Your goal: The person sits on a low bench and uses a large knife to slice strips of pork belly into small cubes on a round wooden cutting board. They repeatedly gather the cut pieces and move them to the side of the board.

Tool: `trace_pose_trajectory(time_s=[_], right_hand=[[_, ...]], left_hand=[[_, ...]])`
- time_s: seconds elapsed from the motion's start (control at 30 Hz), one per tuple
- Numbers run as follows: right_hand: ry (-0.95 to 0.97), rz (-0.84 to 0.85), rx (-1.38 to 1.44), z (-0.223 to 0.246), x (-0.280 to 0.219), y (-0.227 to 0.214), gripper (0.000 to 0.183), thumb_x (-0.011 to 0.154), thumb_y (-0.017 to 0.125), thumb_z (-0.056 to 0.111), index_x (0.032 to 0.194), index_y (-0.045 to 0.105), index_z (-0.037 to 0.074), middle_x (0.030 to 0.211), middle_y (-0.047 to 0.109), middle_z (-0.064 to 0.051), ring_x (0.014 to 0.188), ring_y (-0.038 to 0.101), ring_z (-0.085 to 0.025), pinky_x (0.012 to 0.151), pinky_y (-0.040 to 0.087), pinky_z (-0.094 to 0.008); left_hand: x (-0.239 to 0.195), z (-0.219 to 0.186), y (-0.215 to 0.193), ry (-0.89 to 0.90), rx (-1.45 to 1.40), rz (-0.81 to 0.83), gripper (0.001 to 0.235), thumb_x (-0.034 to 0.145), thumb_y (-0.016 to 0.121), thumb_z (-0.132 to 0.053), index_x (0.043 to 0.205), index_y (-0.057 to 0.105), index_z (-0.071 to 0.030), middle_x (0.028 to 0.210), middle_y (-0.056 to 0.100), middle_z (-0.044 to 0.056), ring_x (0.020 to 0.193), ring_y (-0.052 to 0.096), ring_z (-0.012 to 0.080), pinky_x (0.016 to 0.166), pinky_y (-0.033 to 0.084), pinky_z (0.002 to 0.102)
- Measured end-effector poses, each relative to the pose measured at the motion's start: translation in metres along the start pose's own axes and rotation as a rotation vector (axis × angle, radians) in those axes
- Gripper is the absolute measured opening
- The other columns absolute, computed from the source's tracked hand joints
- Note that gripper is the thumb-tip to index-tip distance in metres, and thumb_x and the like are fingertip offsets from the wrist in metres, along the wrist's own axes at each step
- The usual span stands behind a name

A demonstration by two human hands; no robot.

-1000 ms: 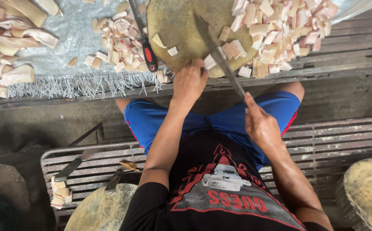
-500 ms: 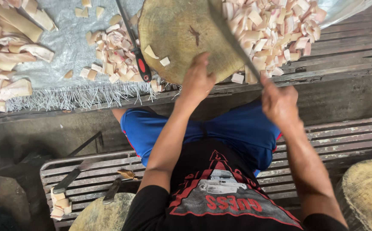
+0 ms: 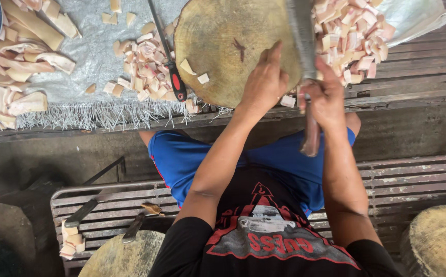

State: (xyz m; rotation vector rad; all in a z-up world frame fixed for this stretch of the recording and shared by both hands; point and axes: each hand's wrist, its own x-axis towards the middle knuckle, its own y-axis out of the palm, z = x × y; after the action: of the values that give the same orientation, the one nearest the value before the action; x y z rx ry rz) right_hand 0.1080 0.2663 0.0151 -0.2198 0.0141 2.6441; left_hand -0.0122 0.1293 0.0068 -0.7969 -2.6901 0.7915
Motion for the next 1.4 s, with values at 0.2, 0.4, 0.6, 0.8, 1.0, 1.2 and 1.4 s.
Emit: trace_pose_trajectory(time_s=[0.2, 0.4, 0.6, 0.8, 1.0, 1.2, 1.4], right_hand=[[0.181, 0.237, 0.054, -0.009, 0.039, 0.060, 0.059, 0.102, 0.052, -0.004, 0.160, 0.037, 0.001, 0.083, 0.064, -0.009, 0.058, 0.060, -0.014, 0.049, 0.048, -0.029], [-0.657, 0.196, -0.768, -0.021, 0.047, 0.059, 0.042, 0.110, 0.061, 0.001, 0.147, 0.042, 0.008, 0.122, 0.069, -0.021, 0.114, 0.072, -0.033, 0.102, 0.059, -0.041], [-0.272, -0.330, -0.571, -0.044, -0.025, 0.022, 0.072, 0.101, 0.074, 0.018, 0.157, 0.030, 0.005, 0.158, 0.039, -0.023, 0.148, 0.040, -0.038, 0.124, 0.035, -0.047], [-0.183, -0.276, -0.898, -0.056, -0.033, -0.025, 0.123, 0.085, 0.090, 0.040, 0.164, 0.005, -0.001, 0.168, 0.013, -0.037, 0.157, 0.012, -0.051, 0.130, 0.015, -0.056], [-0.279, -0.304, -1.133, -0.054, 0.001, -0.021, 0.124, 0.086, 0.086, 0.058, 0.164, 0.009, 0.001, 0.161, 0.014, -0.041, 0.148, 0.014, -0.060, 0.118, 0.016, -0.070], [-0.331, -0.123, -1.187, -0.045, 0.025, -0.039, 0.067, 0.115, 0.056, 0.023, 0.170, 0.018, 0.013, 0.165, 0.019, -0.036, 0.153, 0.024, -0.057, 0.127, 0.025, -0.062], [-0.639, -0.134, -1.075, -0.035, 0.059, -0.049, 0.069, 0.119, 0.060, 0.028, 0.170, 0.015, 0.013, 0.166, 0.016, -0.038, 0.148, 0.032, -0.056, 0.121, 0.032, -0.062]], left_hand=[[-0.002, 0.034, -0.022, -0.006, 0.021, -0.145, 0.062, 0.090, 0.061, -0.006, 0.150, 0.044, 0.001, 0.135, 0.060, 0.026, 0.111, 0.071, 0.0447, 0.096, 0.059, 0.050], [-0.020, 0.028, -0.025, 0.135, 0.064, -0.358, 0.066, 0.086, 0.059, -0.003, 0.150, 0.044, 0.000, 0.142, 0.055, 0.024, 0.128, 0.055, 0.0421, 0.113, 0.046, 0.050], [-0.070, -0.024, 0.057, 0.490, -0.252, -0.104, 0.054, 0.081, 0.065, -0.010, 0.133, 0.053, -0.004, 0.138, 0.054, 0.017, 0.129, 0.055, 0.0382, 0.113, 0.046, 0.051], [-0.145, 0.010, 0.093, 0.921, -0.322, 0.302, 0.021, 0.090, 0.072, -0.005, 0.111, 0.069, -0.006, 0.116, 0.060, 0.009, 0.114, 0.062, 0.0305, 0.099, 0.053, 0.045], [-0.120, 0.042, 0.128, 0.597, 0.086, 0.061, 0.062, 0.089, 0.061, 0.001, 0.147, 0.041, 0.012, 0.150, 0.033, 0.047, 0.139, 0.030, 0.0720, 0.114, 0.037, 0.068], [-0.063, 0.027, 0.183, 0.321, 0.043, -0.064, 0.076, 0.088, 0.059, 0.001, 0.157, 0.026, 0.007, 0.159, 0.019, 0.043, 0.146, 0.026, 0.0671, 0.119, 0.032, 0.070], [-0.010, 0.023, 0.185, 0.343, -0.215, -0.164, 0.072, 0.095, 0.060, 0.003, 0.160, 0.029, 0.000, 0.165, 0.025, 0.027, 0.150, 0.036, 0.0508, 0.124, 0.039, 0.052]])
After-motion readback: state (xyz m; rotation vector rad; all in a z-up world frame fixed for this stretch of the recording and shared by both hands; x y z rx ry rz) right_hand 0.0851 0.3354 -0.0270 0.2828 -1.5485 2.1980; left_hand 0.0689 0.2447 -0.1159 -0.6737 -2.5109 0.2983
